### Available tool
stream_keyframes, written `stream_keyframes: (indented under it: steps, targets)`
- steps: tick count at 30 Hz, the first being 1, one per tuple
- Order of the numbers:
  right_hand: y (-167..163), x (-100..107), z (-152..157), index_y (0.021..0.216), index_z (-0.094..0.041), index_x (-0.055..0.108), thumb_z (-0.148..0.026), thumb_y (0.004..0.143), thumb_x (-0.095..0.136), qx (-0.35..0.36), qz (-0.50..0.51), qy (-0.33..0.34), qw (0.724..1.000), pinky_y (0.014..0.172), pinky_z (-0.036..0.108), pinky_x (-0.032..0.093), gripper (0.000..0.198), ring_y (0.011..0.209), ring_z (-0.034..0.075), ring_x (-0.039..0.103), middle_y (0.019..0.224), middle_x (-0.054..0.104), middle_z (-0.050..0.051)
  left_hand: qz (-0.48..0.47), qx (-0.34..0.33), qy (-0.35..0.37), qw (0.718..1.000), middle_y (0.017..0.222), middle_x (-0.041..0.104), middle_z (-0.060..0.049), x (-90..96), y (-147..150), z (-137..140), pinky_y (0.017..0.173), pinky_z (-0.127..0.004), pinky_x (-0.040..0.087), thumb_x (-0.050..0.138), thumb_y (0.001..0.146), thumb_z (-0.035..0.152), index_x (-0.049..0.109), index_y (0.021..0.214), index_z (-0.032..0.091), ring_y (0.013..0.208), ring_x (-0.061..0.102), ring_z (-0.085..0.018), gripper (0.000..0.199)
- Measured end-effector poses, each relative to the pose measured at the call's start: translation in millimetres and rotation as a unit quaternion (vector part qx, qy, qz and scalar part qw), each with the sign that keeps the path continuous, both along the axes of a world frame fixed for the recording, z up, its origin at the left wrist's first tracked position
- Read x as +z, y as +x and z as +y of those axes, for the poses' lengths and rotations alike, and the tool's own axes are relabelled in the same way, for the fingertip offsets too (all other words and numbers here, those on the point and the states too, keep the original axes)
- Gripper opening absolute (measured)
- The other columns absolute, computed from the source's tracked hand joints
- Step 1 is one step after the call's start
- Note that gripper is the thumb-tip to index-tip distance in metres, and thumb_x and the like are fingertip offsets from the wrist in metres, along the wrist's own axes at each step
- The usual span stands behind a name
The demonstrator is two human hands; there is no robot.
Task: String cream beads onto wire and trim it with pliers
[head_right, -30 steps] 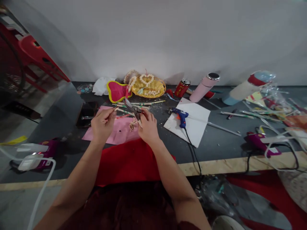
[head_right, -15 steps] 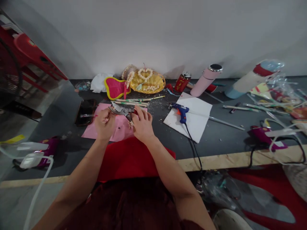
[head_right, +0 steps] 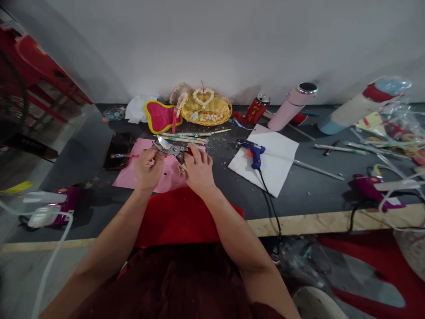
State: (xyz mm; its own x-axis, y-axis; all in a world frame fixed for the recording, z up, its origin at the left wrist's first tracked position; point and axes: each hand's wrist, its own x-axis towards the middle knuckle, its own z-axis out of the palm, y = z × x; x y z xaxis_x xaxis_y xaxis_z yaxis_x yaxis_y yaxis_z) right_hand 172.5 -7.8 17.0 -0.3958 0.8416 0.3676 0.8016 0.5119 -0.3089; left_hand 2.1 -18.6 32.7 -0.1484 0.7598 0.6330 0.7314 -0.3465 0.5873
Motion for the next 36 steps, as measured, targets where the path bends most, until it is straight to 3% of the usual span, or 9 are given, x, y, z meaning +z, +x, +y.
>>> stream_keyframes:
  steps: [8,11,14,24,31,36]
  targets:
    - [-0.5,1.0,1.6,0.122,-0.018,0.047,-0.032,0.089,0.046,0.014,0.055,-0.032,0.998,0.094,0.046,0.039,0.036,0.121,0.031,0.042,0.142,0.041,0.011,-0.015,-0.002,-0.002,1.000,0.069,0.063,0.000,4.1,1.8,-3.3,0.069,-0.029,0.043,0.047,0.092,0.034,0.062,0.075,0.020,0.067,0.055,-0.014,0.026]
    - [-1.6,0.5,2.1,0.138,-0.015,0.031,-0.041,0.088,0.048,0.010,0.094,-0.047,0.994,0.095,0.047,0.039,0.058,0.120,0.032,0.044,0.139,0.044,0.016,-0.002,-0.003,0.012,1.000,0.067,0.062,-0.001,6.7,0.9,-4.0,0.067,-0.028,0.042,0.048,0.092,0.032,0.060,0.073,0.019,0.066,0.055,-0.013,0.026]
    - [-2.0,2.3,1.3,0.147,-0.016,0.014,-0.043,0.087,0.046,0.005,0.064,-0.068,0.996,0.095,0.051,0.038,0.073,0.120,0.034,0.044,0.140,0.043,0.017,0.008,-0.010,0.030,0.999,0.068,0.064,-0.001,7.5,1.2,-4.6,0.067,-0.027,0.043,0.049,0.092,0.030,0.059,0.072,0.019,0.069,0.057,-0.013,0.025]
    - [1.7,5.1,3.4,0.143,-0.019,0.024,-0.019,0.077,0.047,0.034,0.048,-0.077,0.995,0.095,0.046,0.041,0.070,0.117,0.029,0.043,0.130,0.048,0.014,-0.017,-0.006,0.024,1.000,0.072,0.070,-0.001,1.6,6.9,-8.9,0.063,-0.021,0.046,0.048,0.092,0.028,0.066,0.087,0.018,0.067,0.064,-0.011,0.021]
    - [3.9,12.4,1.5,0.143,-0.024,0.027,-0.015,0.076,0.049,0.005,0.036,-0.084,0.996,0.092,0.049,0.042,0.071,0.112,0.031,0.048,0.126,0.051,0.013,-0.026,-0.004,0.009,1.000,0.070,0.069,-0.001,5.0,6.8,-10.3,0.062,-0.019,0.045,0.048,0.092,0.027,0.067,0.086,0.017,0.065,0.064,-0.010,0.022]
    - [8.1,4.8,6.9,0.146,-0.020,0.019,-0.020,0.081,0.046,0.028,0.021,-0.081,0.996,0.096,0.050,0.040,0.071,0.122,0.031,0.040,0.136,0.044,0.014,-0.024,-0.032,-0.004,0.999,0.070,0.068,0.000,6.7,5.6,-9.7,0.059,-0.019,0.044,0.047,0.092,0.026,0.065,0.082,0.017,0.064,0.062,-0.009,0.023]
